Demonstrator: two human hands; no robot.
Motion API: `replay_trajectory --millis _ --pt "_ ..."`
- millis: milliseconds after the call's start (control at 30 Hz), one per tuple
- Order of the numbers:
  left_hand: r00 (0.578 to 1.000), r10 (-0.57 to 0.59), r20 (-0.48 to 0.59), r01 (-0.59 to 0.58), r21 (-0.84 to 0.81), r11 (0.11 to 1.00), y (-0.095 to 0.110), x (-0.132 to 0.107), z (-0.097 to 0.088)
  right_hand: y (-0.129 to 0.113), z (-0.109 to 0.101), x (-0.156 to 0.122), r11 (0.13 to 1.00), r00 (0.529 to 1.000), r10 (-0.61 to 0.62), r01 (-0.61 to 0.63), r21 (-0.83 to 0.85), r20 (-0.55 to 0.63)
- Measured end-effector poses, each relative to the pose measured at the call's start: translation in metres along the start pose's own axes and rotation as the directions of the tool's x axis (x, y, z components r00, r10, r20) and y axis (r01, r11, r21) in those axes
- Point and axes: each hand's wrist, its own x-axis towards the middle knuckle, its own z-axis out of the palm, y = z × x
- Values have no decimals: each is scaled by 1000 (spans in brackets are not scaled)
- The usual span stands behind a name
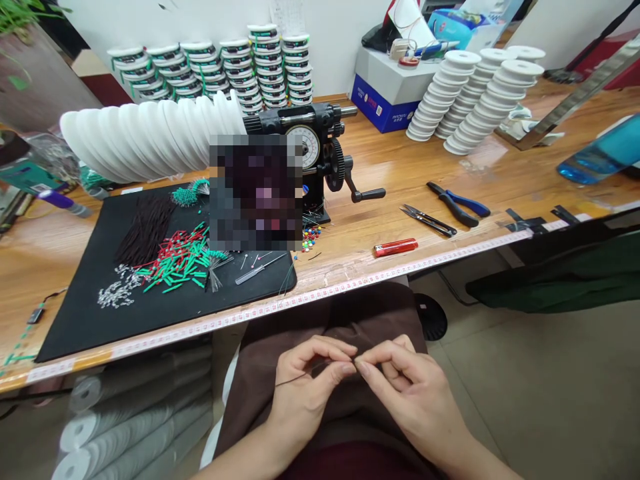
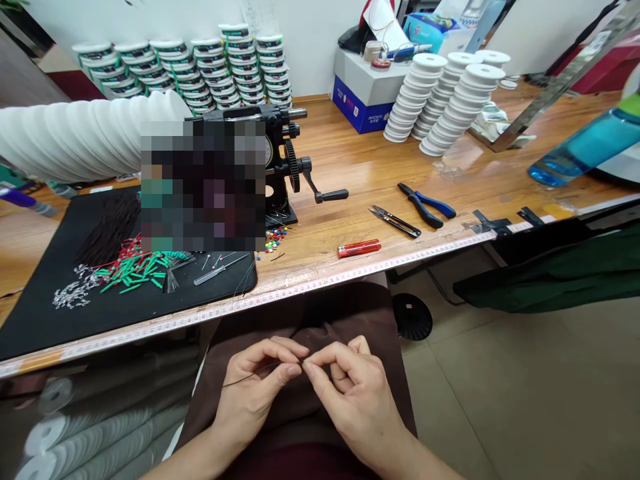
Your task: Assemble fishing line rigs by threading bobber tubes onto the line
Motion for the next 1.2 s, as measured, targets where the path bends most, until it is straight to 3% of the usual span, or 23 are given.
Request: replay_trajectory --millis 167,267,567,767,867,1033,1100,1200 --pt "1000 26 0 -26 31 999 -2 4 -4 0 1 2 985 980 131 -147 93 153" --pt "999 42 -3 -41 52 998 -1 5 -6 -2 -1 6 970 971 164 -191 151 172" --pt "998 60 24 -61 55 997 -3 2 -9 -10 11 7 981 980 122 -143 128 159" --pt "994 69 83 -81 152 985 0 -1 -13 -10 11 9 921 933 135 -242 304 334" --pt "994 97 53 -104 164 981 3 -1 -18 2 6 6 885 937 181 -288 367 298" --pt "998 50 39 -53 89 995 6 0 -14 7 1 -6 893 934 327 -356 276 147" --pt "999 8 46 -11 55 998 5 1 -10 4 1 -8 909 940 311 -337 246 137" --pt "997 -39 68 38 15 999 3 2 -5 2 1 -5 931 951 222 -273 241 217"
